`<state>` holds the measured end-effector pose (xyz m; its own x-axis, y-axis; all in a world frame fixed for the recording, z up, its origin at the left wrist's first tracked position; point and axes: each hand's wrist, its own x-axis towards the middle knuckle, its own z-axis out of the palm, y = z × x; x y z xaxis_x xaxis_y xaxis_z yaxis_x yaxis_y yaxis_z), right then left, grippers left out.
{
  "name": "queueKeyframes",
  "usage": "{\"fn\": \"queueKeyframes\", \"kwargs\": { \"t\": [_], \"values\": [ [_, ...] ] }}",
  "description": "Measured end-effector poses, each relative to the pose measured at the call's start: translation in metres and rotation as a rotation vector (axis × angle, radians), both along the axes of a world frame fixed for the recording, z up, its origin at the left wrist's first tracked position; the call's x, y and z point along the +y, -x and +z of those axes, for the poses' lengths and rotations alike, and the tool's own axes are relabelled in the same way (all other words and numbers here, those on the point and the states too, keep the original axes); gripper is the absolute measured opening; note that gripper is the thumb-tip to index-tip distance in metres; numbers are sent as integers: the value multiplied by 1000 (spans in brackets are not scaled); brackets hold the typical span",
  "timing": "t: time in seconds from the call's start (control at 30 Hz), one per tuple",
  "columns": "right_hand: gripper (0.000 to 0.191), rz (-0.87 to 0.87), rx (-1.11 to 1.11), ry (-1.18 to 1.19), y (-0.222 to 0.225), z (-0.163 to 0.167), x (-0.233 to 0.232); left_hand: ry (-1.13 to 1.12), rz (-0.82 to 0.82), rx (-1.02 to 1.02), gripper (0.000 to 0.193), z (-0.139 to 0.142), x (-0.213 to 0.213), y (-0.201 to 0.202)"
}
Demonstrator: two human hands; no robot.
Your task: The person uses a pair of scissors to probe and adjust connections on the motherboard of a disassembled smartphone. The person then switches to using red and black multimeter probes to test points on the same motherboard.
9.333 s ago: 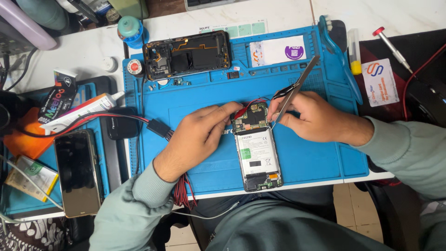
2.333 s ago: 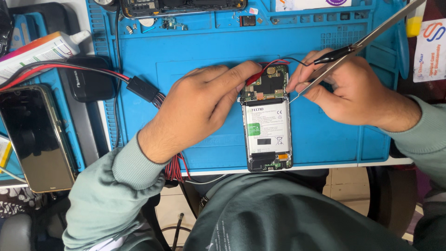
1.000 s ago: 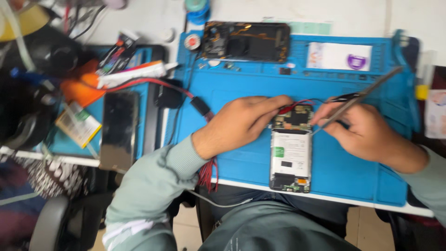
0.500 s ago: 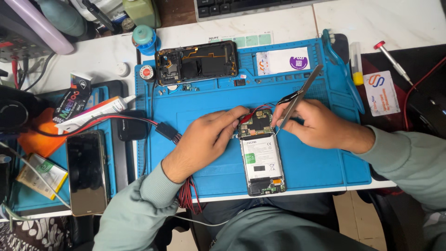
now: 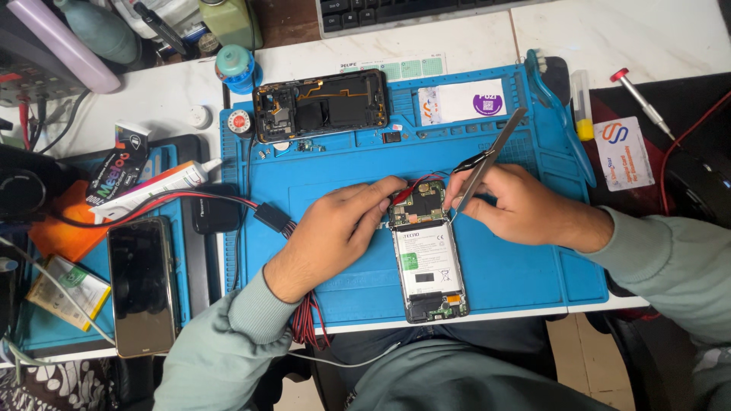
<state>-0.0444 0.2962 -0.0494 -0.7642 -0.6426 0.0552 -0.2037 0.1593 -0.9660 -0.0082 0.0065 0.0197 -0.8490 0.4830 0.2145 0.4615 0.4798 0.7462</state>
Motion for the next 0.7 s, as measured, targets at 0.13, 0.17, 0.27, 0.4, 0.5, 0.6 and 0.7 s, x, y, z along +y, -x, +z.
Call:
{"fn": "queueKeyframes", "kwargs": {
  "t": [0.13, 0.17, 0.27, 0.4, 0.5, 0.6, 0.7],
  "values": [
    [13, -3, 26, -68, 0, 1, 1, 4, -3, 1, 31, 0, 0, 0],
    [12, -3, 29, -70, 0, 1, 1, 0, -4, 8, 31, 1, 0, 0],
    [13, -4, 24, -47, 0, 1, 0, 26, 1, -24, 31, 1, 0, 0],
    [14, 4, 21, -27, 0, 3, 0, 23, -1, -3, 32, 1, 1, 0],
    [13, -8, 18, -64, 0, 3, 0, 46, -3, -12, 32, 1, 0, 1],
    [13, -1, 24, -55, 1, 1, 1, 45, 1, -15, 32, 0, 0, 0],
    [13, -6, 47, -70, 1, 0, 2, 26, -1, 1, 32, -3, -1, 0]
  ]
}}
